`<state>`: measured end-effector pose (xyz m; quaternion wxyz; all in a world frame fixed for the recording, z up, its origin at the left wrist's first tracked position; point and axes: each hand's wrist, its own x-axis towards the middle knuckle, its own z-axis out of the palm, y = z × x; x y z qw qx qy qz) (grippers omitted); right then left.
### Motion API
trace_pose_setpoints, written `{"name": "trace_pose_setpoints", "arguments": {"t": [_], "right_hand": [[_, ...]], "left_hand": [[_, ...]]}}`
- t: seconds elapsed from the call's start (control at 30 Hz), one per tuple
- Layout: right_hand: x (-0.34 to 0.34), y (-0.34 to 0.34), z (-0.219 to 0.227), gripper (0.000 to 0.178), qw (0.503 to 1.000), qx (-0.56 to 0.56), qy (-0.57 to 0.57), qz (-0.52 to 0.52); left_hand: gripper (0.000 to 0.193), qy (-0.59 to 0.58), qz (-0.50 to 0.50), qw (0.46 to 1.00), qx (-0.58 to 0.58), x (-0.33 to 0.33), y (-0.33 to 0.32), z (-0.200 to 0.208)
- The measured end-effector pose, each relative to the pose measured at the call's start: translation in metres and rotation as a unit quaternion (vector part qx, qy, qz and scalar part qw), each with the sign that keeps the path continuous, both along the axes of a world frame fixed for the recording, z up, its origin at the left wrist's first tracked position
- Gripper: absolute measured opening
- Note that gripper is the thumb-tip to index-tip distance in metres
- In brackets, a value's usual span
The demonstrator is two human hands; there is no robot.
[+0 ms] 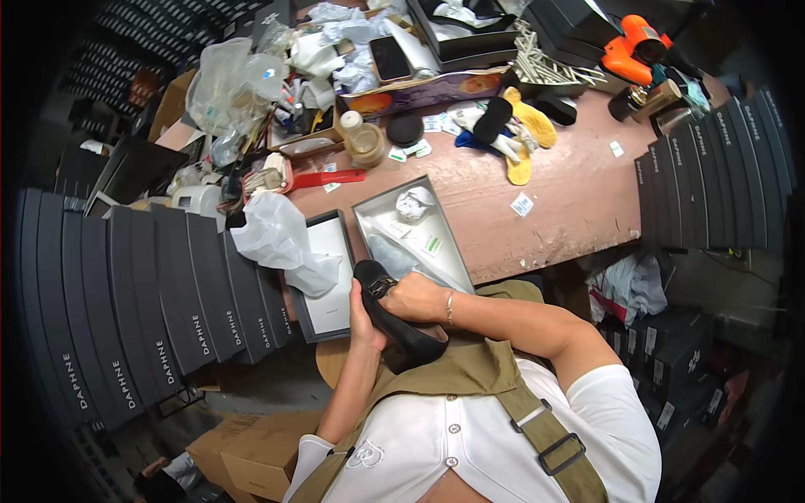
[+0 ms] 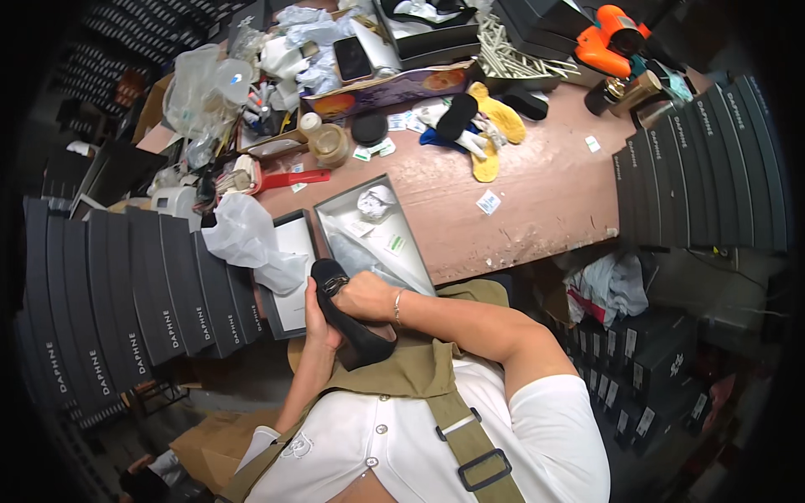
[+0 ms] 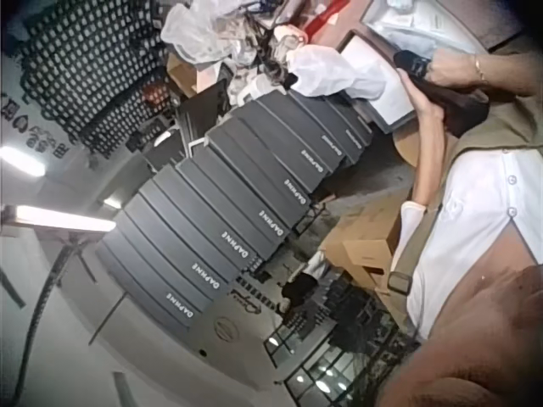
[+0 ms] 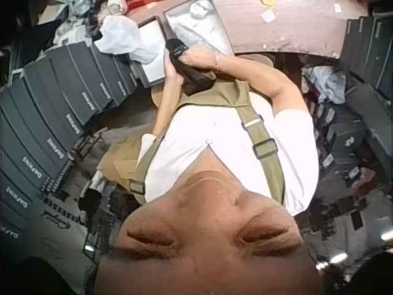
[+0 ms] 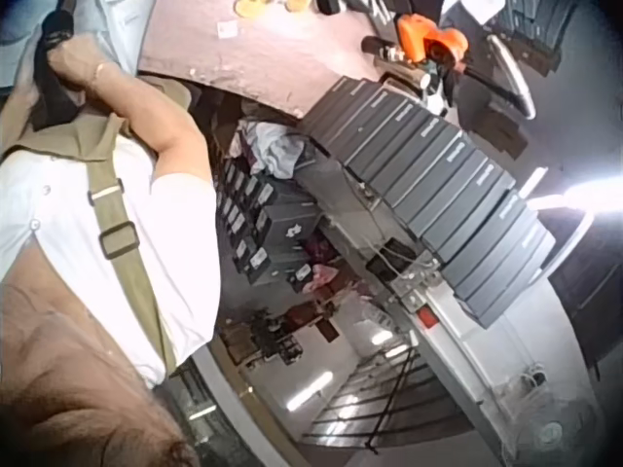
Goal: Inspecting, cleaning, and packing shoes into boxes at a warehouse workstation.
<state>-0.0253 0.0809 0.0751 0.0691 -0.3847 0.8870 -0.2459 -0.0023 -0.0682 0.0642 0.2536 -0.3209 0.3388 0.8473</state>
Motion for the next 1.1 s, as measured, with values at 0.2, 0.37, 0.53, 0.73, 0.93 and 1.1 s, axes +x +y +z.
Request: {"name": "trace_pose_setpoints", "arguments": {"t": [0.2,0.37,0.53,0.73,0.93,1.1], "right_hand": [[0.004,0.001,-0.003,0.010,0.999,-0.011,0.038,0.000],[0.019,0.006,0.002,0.011,1.000,-0.003,0.012,-0.021],[0.015,-0.005,0.000,0.012,1.000,0.017,0.014,-0.017],[0.013,0.011,0.020,0.012,0.999,0.035,-0.010,0.029],[0.027,0.060,0.056,0.036,0.990,-0.135,0.032,-0.025],[-0.008,0.073,0.016,0.036,0.982,-0.044,0.042,-0.181]], "left_hand": [[0.053,0.005,0.008,1.000,-0.002,-0.001,-0.002,-0.002],[0.056,0.025,-0.013,1.000,-0.004,0.000,0.005,0.005],[0.055,0.016,-0.023,0.999,0.031,0.003,-0.003,-0.002],[0.053,0.037,-0.014,0.999,0.025,0.005,0.002,0.006],[0.058,0.038,0.065,0.996,0.048,-0.007,-0.013,0.010],[0.059,0.078,0.110,0.991,0.018,-0.020,-0.036,0.011]]}}
